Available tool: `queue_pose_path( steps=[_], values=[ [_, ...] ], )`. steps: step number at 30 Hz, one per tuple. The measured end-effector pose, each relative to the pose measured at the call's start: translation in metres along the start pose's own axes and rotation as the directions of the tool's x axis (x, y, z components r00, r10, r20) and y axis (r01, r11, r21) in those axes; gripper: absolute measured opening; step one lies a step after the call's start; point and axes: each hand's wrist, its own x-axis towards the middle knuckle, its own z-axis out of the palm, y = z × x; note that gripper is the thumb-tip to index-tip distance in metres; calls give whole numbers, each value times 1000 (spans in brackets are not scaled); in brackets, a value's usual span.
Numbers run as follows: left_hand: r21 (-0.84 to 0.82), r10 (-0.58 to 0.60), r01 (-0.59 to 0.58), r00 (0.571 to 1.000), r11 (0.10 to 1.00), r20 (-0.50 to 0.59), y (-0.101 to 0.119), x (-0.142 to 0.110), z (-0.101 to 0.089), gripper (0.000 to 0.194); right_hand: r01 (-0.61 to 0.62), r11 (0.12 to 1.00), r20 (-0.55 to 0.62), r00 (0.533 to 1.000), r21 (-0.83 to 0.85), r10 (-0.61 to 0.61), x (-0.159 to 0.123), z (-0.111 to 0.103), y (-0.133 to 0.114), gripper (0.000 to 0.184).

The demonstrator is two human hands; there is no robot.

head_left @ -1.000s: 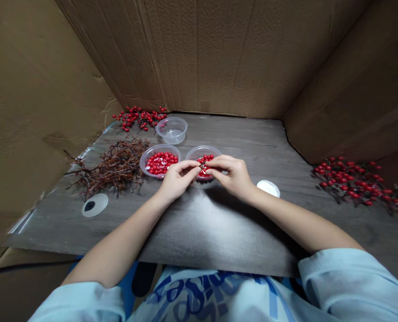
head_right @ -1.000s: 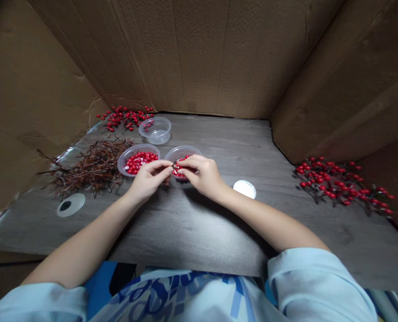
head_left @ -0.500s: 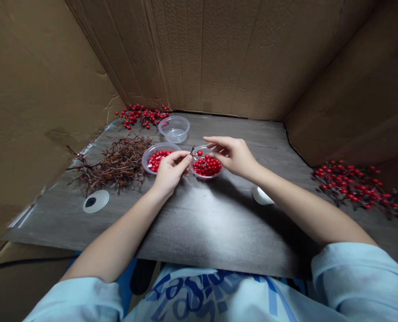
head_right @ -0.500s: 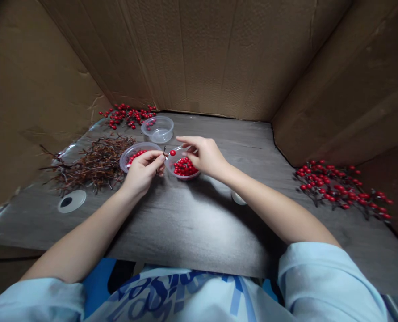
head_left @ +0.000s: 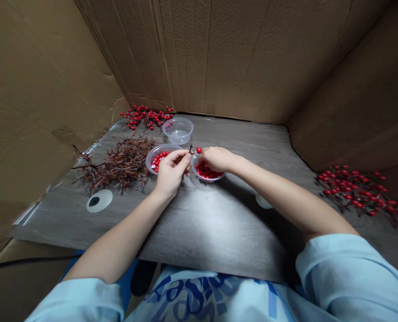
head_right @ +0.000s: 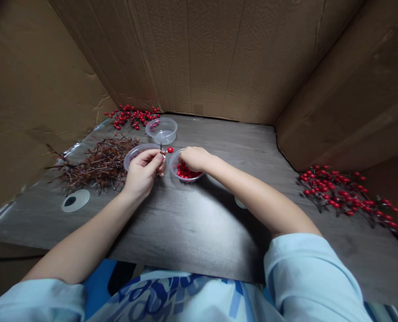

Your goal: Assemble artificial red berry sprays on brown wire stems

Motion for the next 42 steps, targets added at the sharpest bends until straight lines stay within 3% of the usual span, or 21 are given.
queue_pose_path(
  steps=[8, 14, 24, 28, 33, 35, 40, 42],
  values=[
    [-25, 6, -6, 1000, 1000, 16, 1, 0, 0, 22, -41, 999, 40, 998, -3, 41, 5, 3, -8, 22],
    [3, -8, 8, 1000, 1000, 5, 1, 1, 1, 24, -107, 994, -76, 991, -10, 106, -2, 2, -10, 20],
    [143, 18, -20, 1000, 990, 13, -2, -1, 2, 22, -46, 951, -391, 905, 304, 169, -39, -20, 2, 17],
    [226, 75, -78, 997, 971, 22, -4, -3, 4, 19, 13, 922, -438, 883, 388, 171, -43, -14, 1, 18],
    [416, 182, -182, 983, 891, 40, -4, -5, 3, 16, -1, 843, -444, 849, 538, 285, -46, -7, 4, 16],
    [464, 206, -207, 977, 862, 53, -4, -5, 2, 17, 18, 830, -475, 827, 558, 302, -49, -6, 4, 15],
    [521, 247, -259, 965, 814, 92, -5, -6, 1, 17, 130, 850, -665, 686, 510, 294, -60, -5, -10, 14],
    [540, 264, -278, 959, 795, 105, -5, -7, 1, 16, 188, 854, -708, 657, 485, 257, -64, -5, -18, 15]
  ],
)
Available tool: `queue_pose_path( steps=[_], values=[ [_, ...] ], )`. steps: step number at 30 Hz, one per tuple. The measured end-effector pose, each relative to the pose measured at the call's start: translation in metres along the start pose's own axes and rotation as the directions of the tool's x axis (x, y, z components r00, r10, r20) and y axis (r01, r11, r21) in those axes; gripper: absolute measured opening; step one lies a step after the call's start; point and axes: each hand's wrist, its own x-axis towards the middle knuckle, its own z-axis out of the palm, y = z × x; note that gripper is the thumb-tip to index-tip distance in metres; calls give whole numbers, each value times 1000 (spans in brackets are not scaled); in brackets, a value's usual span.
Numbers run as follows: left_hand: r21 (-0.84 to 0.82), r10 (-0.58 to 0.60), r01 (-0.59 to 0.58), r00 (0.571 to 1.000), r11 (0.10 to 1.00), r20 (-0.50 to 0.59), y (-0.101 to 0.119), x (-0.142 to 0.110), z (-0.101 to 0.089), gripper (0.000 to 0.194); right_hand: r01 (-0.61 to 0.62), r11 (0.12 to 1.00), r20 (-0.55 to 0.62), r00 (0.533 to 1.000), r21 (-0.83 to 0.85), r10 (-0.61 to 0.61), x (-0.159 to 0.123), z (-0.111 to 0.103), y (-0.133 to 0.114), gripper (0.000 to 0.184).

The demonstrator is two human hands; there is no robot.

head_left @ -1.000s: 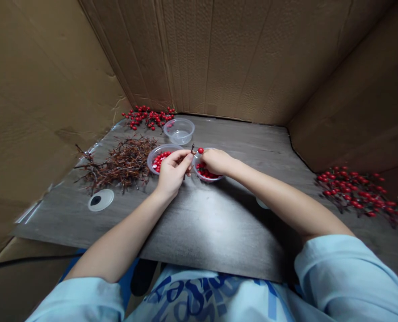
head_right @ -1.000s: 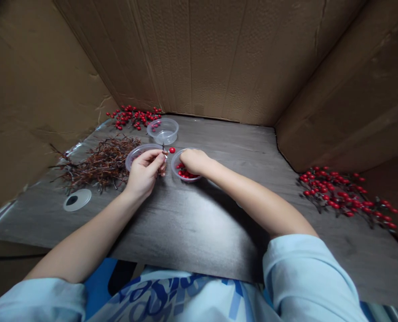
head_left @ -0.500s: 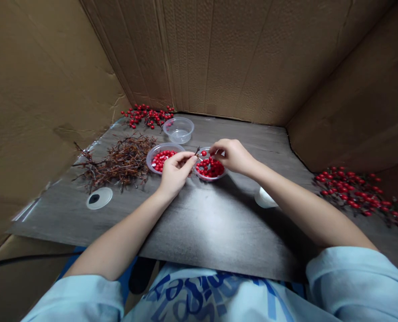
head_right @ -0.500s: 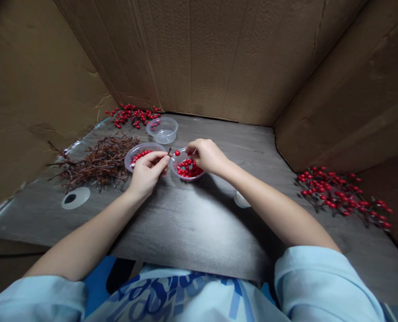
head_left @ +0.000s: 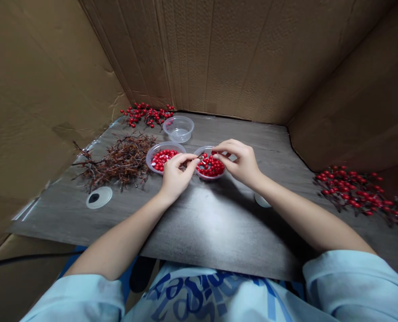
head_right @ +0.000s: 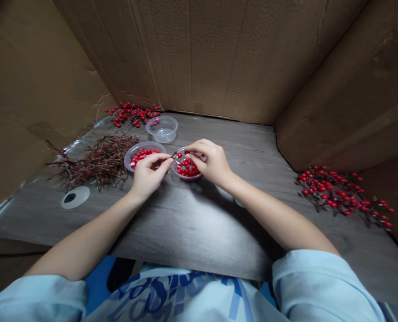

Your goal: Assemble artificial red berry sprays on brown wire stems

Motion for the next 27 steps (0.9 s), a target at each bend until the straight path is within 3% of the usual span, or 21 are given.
queue_pose_path(
  steps=[10, 27],
  values=[
    [78, 89, -90, 996, 993, 15, 3, -3, 1, 13, 152, 986, 9, 988, -69, -152, -14, 10, -14, 19],
    [152, 144, -143, 990, 978, 3, 8, -6, 2, 10, 188, 976, -7, 982, -114, -190, -21, 19, -7, 21]
  ],
)
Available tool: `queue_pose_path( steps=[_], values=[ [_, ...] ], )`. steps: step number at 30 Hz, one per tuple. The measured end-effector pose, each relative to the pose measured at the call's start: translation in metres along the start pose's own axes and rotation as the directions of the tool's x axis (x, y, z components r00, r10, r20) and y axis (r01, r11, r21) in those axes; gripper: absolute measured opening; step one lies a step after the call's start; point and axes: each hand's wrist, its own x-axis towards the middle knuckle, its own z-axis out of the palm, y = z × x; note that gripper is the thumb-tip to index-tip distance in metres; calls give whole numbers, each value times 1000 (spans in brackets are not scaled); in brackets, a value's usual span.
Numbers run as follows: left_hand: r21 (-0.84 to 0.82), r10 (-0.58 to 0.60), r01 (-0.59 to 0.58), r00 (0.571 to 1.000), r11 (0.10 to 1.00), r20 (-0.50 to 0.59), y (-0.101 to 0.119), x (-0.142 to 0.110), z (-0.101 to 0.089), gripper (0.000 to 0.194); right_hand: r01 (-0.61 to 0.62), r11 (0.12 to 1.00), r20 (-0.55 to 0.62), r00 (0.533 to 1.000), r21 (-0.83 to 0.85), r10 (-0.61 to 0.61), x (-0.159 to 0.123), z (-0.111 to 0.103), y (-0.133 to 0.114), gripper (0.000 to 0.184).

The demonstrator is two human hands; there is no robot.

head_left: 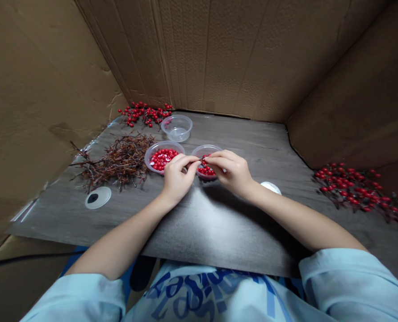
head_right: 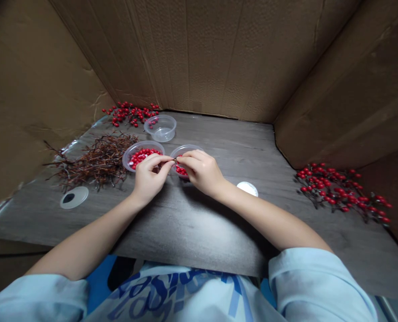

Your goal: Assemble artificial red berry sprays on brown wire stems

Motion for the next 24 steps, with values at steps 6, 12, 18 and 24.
queue_pose_path(
  steps=[6, 12, 18, 24],
  values=[
    [-18, -15, 15, 1000, 1000, -2, -1, -2, 3, 10, 50, 999, -12, 999, -13, -50, 0, 2, 1, 20],
    [-32, -22, 22, 1000, 999, 11, -4, -1, 2, 11, 28, 1000, 4, 1000, -3, -28, 2, -1, 0, 20],
    [-97, -92, 91, 996, 991, -6, -8, 4, 1, 13, 12, 999, 2, 1000, -51, -12, 14, -13, 4, 18],
    [-123, -120, 114, 992, 986, -43, -9, 7, -1, 13, -49, 977, 347, 930, -210, 121, 33, -16, 23, 20]
  ],
)
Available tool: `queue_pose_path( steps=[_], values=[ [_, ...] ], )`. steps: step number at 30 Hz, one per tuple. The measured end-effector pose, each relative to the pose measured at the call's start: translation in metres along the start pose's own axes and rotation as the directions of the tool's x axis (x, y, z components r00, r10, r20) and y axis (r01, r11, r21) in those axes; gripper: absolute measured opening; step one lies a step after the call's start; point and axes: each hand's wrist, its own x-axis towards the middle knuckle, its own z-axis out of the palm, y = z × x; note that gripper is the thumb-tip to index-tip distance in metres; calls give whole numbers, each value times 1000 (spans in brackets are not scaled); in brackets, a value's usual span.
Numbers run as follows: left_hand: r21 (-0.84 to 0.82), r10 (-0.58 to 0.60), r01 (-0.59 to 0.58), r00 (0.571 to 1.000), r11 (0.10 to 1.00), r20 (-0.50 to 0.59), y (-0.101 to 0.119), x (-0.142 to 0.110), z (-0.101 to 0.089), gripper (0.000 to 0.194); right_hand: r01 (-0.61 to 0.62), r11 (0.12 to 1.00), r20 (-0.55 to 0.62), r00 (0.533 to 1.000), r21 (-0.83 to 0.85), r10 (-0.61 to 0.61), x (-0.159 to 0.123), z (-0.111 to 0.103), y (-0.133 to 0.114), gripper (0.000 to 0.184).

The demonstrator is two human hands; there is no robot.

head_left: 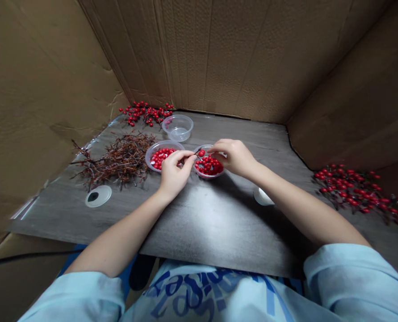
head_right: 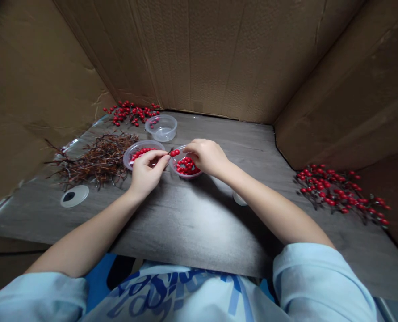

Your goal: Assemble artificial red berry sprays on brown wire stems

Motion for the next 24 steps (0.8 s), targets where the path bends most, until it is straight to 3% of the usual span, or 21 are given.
queue_pose_path(
  steps=[2, 4, 12, 16, 19, 22, 24],
  values=[
    [3, 4, -4, 1000, 1000, -1, -1, 0, 0, 13, 5, 997, 230, 973, -79, 13, 8, 2, 3, 22],
    [6, 8, -8, 1000, 1000, -1, -2, 1, 0, 13, 22, 985, 363, 931, -172, 42, 16, 5, 4, 23],
    [-54, -23, 23, 1000, 998, 5, -7, 2, 1, 14, 22, 930, 479, 861, -367, 169, 34, 29, 3, 19],
    [-114, -25, 24, 1000, 993, -7, -5, 2, 0, 13, 37, 934, 481, 864, -355, 149, 33, 31, 2, 20],
    [-129, -13, 7, 999, 992, -45, -2, 3, -1, 12, 53, 942, 437, 894, -331, 103, 29, 25, 2, 21],
    [-141, -10, 0, 997, 990, -73, 0, 3, -2, 11, -24, 973, 277, 957, -230, 89, 19, 17, 2, 21],
    [-149, -4, -9, 996, 989, -85, 1, 2, -2, 11, -86, 993, 128, 987, -78, 96, 8, 12, -1, 19]
  ],
)
